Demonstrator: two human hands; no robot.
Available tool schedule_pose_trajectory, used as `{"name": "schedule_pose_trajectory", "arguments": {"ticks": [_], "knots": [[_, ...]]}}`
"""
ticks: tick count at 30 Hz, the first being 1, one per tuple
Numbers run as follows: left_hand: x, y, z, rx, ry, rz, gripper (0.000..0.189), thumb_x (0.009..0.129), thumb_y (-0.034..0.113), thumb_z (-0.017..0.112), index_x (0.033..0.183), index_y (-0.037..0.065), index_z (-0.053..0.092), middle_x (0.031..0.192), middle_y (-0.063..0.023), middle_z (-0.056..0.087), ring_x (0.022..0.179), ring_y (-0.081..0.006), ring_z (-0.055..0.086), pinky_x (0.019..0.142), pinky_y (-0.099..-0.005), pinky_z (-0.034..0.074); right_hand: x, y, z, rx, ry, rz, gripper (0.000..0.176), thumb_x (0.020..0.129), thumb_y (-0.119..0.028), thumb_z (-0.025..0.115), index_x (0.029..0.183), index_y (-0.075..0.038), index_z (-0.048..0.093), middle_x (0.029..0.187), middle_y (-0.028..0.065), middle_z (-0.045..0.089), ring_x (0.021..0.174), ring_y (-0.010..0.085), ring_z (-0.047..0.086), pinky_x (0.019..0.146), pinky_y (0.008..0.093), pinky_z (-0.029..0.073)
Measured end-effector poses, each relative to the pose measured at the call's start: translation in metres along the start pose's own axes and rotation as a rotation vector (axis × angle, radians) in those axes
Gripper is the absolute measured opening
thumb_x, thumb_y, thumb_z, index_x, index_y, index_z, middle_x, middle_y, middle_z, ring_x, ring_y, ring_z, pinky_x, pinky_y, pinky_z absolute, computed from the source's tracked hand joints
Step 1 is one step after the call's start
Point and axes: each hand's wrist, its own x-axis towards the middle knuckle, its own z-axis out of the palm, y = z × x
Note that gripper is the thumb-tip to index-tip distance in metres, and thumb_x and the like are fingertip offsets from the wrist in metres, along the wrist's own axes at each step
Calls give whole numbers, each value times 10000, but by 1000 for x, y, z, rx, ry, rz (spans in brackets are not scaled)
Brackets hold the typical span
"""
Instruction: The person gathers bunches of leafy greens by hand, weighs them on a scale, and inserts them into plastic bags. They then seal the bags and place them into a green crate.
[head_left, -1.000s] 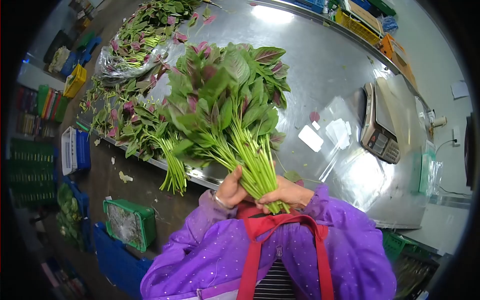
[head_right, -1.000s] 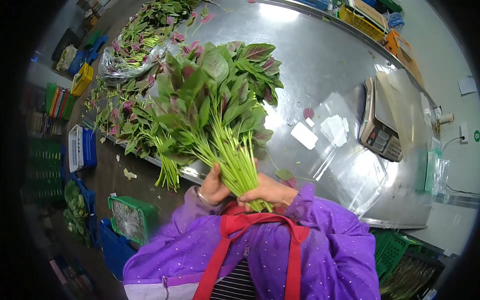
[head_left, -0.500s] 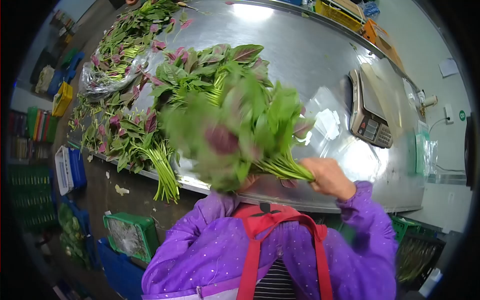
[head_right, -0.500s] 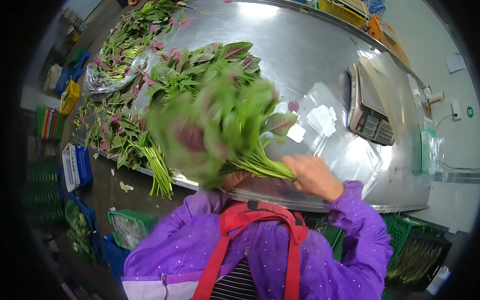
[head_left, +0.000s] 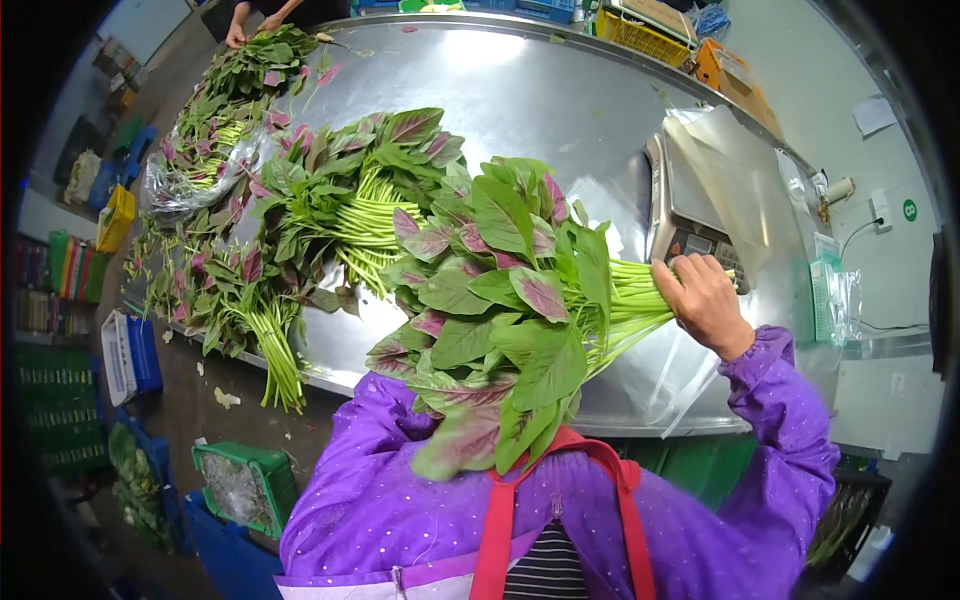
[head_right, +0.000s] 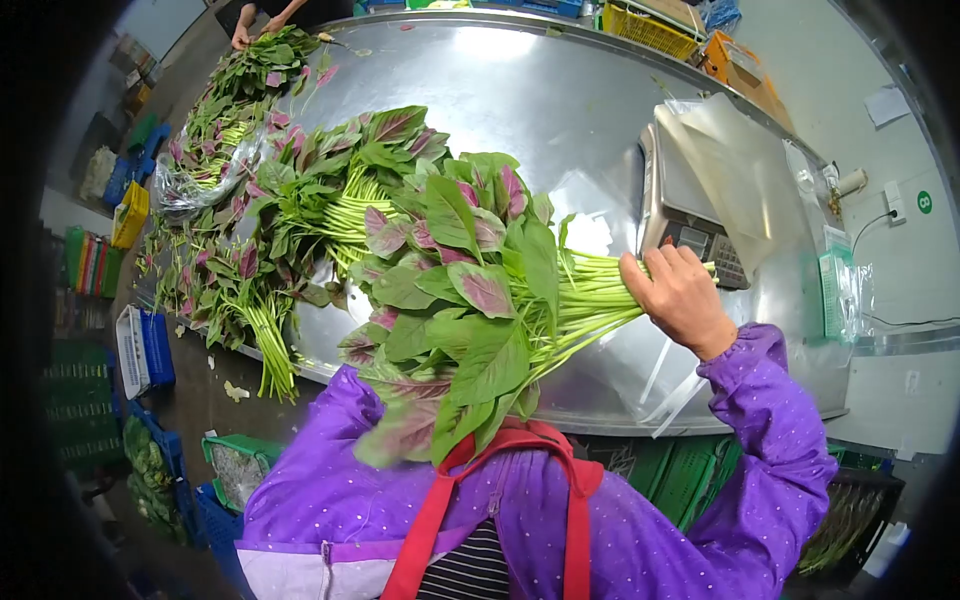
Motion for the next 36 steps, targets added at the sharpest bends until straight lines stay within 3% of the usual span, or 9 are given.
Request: {"name": "schedule_pose_trajectory", "arguments": {"ticks": [12, 22, 23, 27, 30, 31, 33, 35, 36], "knots": [[18, -20, -3, -22, 2, 14, 613, 898, 511, 434, 1371, 124, 390, 1350, -115, 446, 1228, -349, 427, 1021, -542, 344, -48, 26, 9, 7, 0, 96, 297, 742, -69, 539, 1035, -31, 562, 773, 82, 524, 689, 223, 527, 615, 335, 413], [30, 22, -1, -103, -62, -32, 623, 904, 562, 411, 1367, 144, 408, 1349, -119, 447, 1225, -376, 426, 1016, -575, 342, -30, 30, -1, -32, -31, 134, 291, 752, -77, 547, 1042, -53, 558, 768, 67, 516, 677, 223, 522, 596, 343, 401], [30, 27, 0, -240, -19, -32, 697, 868, 656, 373, 1394, 198, 374, 1418, -120, 370, 1301, -390, 328, 1032, -614, 288, -27, 30, 1, -27, -6, 136, 287, 749, -72, 554, 1035, -56, 554, 755, 63, 505, 674, 225, 519, 594, 347, 396], [19, 42, 1, -122, -87, 15, 691, 895, 636, 327, 1416, 181, 336, 1452, -78, 327, 1301, -326, 348, 1059, -550, 288, -19, 27, 6, 4, 29, 140, 275, 738, -62, 570, 1012, -54, 552, 739, 65, 499, 670, 228, 519, 599, 346, 401], [12, 49, 2, -139, -23, 25, 684, 900, 622, 334, 1416, 173, 334, 1469, -75, 304, 1306, -329, 342, 1061, -553, 283, -18, 27, 13, 87, 11, 180, 296, 713, -73, 606, 1004, -56, 553, 745, 72, 509, 683, 246, 525, 599, 356, 403], [14, 55, -4, -101, -8, 47, 681, 902, 609, 348, 1387, 131, 376, 1445, -141, 331, 1282, -375, 360, 1046, -559, 302, -17, 27, 16, 191, -11, 214, 309, 694, -69, 618, 996, -61, 553, 762, 82, 531, 708, 267, 544, 609, 372, 416], [10, 58, -13, -51, 7, 59, 678, 912, 574, 372, 1434, 149, 292, 1486, -119, 255, 1312, -333, 328, 1063, -539, 281, -24, 29, 25, 447, -11, 317, 324, 668, -50, 613, 983, -84, 547, 828, 130, 590, 800, 339, 589, 655, 423, 452], [10, 78, -72, -625, -81, 32, 676, 903, 552, 413, 1440, 162, 283, 1502, -90, 231, 1324, -301, 318, 1094, -492, 249, -29, 32, 19, 692, -205, 538, 306, 690, -4, 556, 988, -66, 525, 860, 184, 594, 836, 411, 559, 695, 448, 458], [11, 88, -102, -898, -120, 2, 677, 899, 541, 434, 1443, 168, 278, 1509, -75, 220, 1330, -285, 313, 1110, -468, 234, -34, 40, 21, 856, -257, 627, 309, 689, -5, 562, 993, -45, 531, 820, 158, 603, 793, 374, 593, 699, 426, 462]]}}
